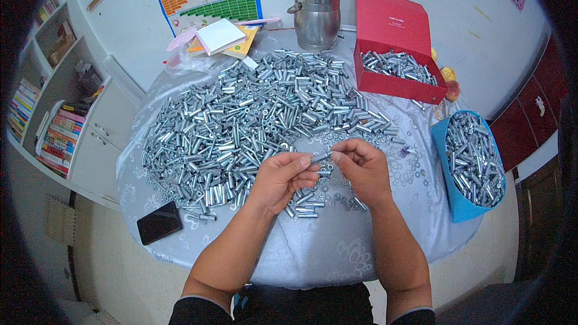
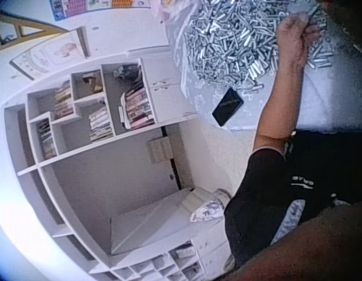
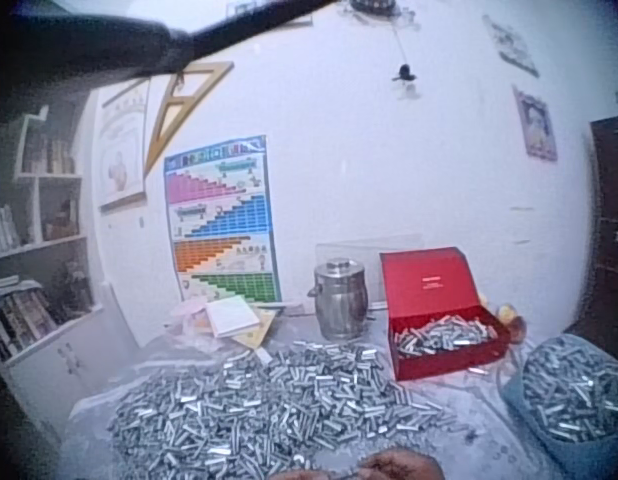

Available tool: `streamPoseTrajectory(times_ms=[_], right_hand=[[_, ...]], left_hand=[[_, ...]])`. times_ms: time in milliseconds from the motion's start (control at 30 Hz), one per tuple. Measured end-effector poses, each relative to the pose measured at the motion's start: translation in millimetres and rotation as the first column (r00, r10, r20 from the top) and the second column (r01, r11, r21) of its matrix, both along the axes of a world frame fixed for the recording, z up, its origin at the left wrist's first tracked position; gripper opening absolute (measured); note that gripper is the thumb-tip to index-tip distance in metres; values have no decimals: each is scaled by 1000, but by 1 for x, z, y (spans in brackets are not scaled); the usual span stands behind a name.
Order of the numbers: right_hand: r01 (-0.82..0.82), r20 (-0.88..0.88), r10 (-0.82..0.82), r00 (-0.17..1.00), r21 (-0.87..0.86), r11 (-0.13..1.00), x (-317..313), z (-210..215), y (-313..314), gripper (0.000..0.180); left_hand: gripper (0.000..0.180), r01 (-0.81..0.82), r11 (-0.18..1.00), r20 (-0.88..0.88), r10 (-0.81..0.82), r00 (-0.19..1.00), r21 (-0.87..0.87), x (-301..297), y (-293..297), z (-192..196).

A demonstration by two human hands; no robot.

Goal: The person sits at a table and repeatedly picks up small metal bolts and washers from a large pile. They thread the washers onto the bolts by hand and place the assembled fasteners into a blue container.

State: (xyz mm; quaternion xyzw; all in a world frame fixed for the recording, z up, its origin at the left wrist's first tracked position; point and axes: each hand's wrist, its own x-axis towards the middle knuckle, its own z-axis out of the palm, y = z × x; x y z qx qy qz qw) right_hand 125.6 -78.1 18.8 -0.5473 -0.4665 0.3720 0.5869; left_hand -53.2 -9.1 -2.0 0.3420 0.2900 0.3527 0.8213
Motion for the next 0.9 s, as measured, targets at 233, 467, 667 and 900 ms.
streamPoseTrajectory(times_ms=[233,467,667,900], right_hand=[[-26,4,26,1000,-39,999,6,0,1,13],[-56,-3,55,998,-66,996,6,0,1,13],[21,452,18,892,-81,996,23,-11,4,17],[2,828,135,544,-162,987,15,-22,5,18]], left_hand=[[22,18,999,-22,-17,1000,41,-1,-2,-1],[23,28,998,-48,-25,999,64,0,-1,-1],[20,-62,996,-41,64,997,62,-1,1,-1],[21,-85,994,-27,87,996,65,0,1,-1]])
